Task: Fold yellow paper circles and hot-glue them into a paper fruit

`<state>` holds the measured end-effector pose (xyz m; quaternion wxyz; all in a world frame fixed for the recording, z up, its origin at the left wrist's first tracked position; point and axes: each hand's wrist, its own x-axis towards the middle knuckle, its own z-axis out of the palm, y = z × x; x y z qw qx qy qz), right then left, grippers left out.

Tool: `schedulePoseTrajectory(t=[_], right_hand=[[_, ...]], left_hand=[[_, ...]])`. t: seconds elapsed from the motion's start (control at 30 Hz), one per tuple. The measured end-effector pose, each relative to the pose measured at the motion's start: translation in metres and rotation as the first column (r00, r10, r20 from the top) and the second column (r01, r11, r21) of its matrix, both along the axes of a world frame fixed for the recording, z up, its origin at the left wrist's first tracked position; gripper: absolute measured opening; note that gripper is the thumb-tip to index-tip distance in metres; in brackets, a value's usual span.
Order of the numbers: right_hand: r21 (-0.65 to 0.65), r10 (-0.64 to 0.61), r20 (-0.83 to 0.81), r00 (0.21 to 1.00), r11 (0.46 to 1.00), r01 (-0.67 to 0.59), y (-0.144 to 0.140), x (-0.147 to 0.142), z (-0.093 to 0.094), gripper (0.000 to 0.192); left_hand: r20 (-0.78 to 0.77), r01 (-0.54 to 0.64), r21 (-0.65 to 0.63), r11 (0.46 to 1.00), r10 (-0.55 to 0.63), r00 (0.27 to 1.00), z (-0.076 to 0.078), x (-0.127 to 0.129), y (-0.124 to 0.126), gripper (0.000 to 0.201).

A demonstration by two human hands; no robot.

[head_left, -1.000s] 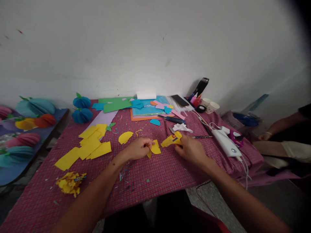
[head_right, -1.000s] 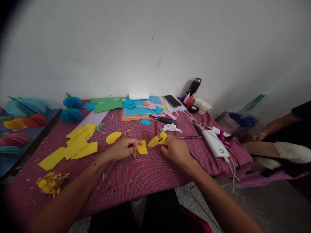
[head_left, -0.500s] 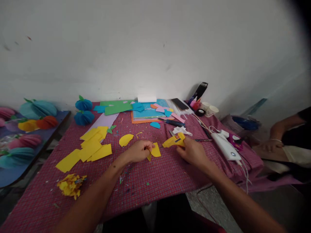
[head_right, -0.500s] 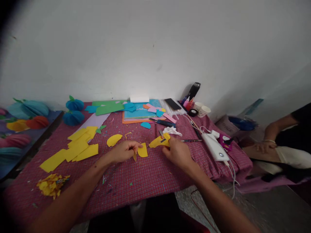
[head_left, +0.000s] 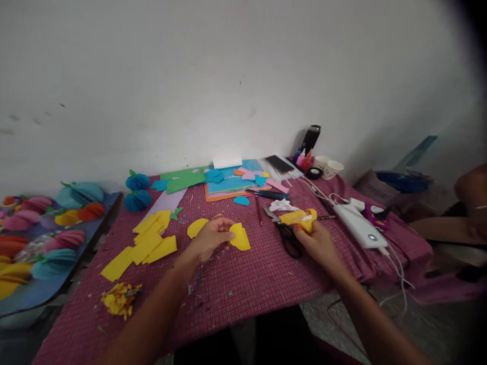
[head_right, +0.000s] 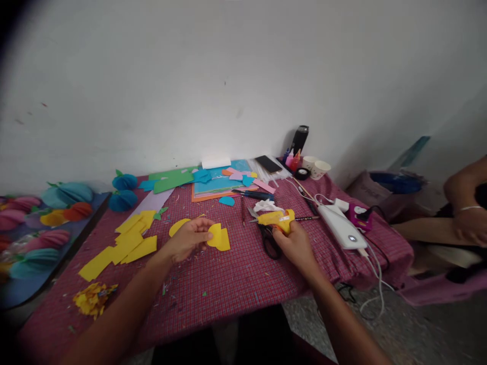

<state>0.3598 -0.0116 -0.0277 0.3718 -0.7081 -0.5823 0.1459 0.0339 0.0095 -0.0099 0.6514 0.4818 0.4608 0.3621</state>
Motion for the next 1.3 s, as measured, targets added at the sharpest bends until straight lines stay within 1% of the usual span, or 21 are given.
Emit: schedulePoseTrajectory(t=[0.07,0.13,0.23,0.3,0.47,0.57,0.8,0.97,1.1,1.2,1.3], right_hand=[[0.019,0.003,-0.026,1.000,1.000,-0.003,-0.001,0.001,-0.003,0.031],[0.033,0.014,-0.058,0.998,0.999,-0.013,-0.002,0.001,-0.003,0.031],[0.048,0.035,-0.085,0.996,0.998,-0.031,-0.004,0.001,-0.003,0.030],[0.055,0.039,-0.088,0.995,0.998,-0.034,-0.005,0.002,-0.004,0.031],[0.075,0.053,-0.097,0.994,0.996,-0.045,-0.006,0.005,-0.010,0.032],[0.082,0.060,-0.075,0.995,0.995,-0.053,-0.006,0.006,-0.013,0.031],[0.072,0.052,-0.068,0.996,0.996,-0.047,-0.006,0.007,-0.016,0.030],[0.065,0.051,-0.048,0.998,0.997,-0.047,-0.006,0.009,-0.018,0.030],[0.062,0.065,-0.074,0.995,0.996,-0.060,-0.005,0.010,-0.021,0.030],[0.072,0.074,-0.091,0.993,0.995,-0.067,-0.005,0.010,-0.023,0.030],[0.066,0.068,-0.070,0.995,0.996,-0.064,-0.005,0.010,-0.021,0.030]], left_hand=[[-0.043,-0.033,-0.045,0.998,0.031,0.999,-0.002,0.007,-0.001,0.038],[-0.101,-0.086,-0.055,0.995,0.080,0.992,-0.004,0.012,-0.001,0.031],[-0.159,-0.133,-0.024,0.991,0.127,0.979,-0.006,0.019,-0.001,0.020],[-0.190,-0.141,0.007,0.990,0.139,0.972,-0.005,0.024,-0.002,0.019],[-0.325,-0.130,0.043,0.991,0.137,0.936,0.003,0.034,-0.004,0.026],[-0.363,-0.139,0.036,0.990,0.142,0.921,0.005,0.037,-0.003,0.026],[-0.376,-0.146,0.025,0.989,0.145,0.915,-0.001,0.036,0.001,0.024],[-0.408,-0.151,0.022,0.988,0.146,0.901,0.002,0.038,0.001,0.023],[-0.443,-0.134,0.046,0.990,0.140,0.886,0.002,0.040,0.001,0.023],[-0.471,-0.114,0.081,0.990,0.139,0.871,-0.002,0.040,0.002,0.026],[-0.511,-0.085,0.115,0.990,0.132,0.849,-0.006,0.038,0.004,0.027]])
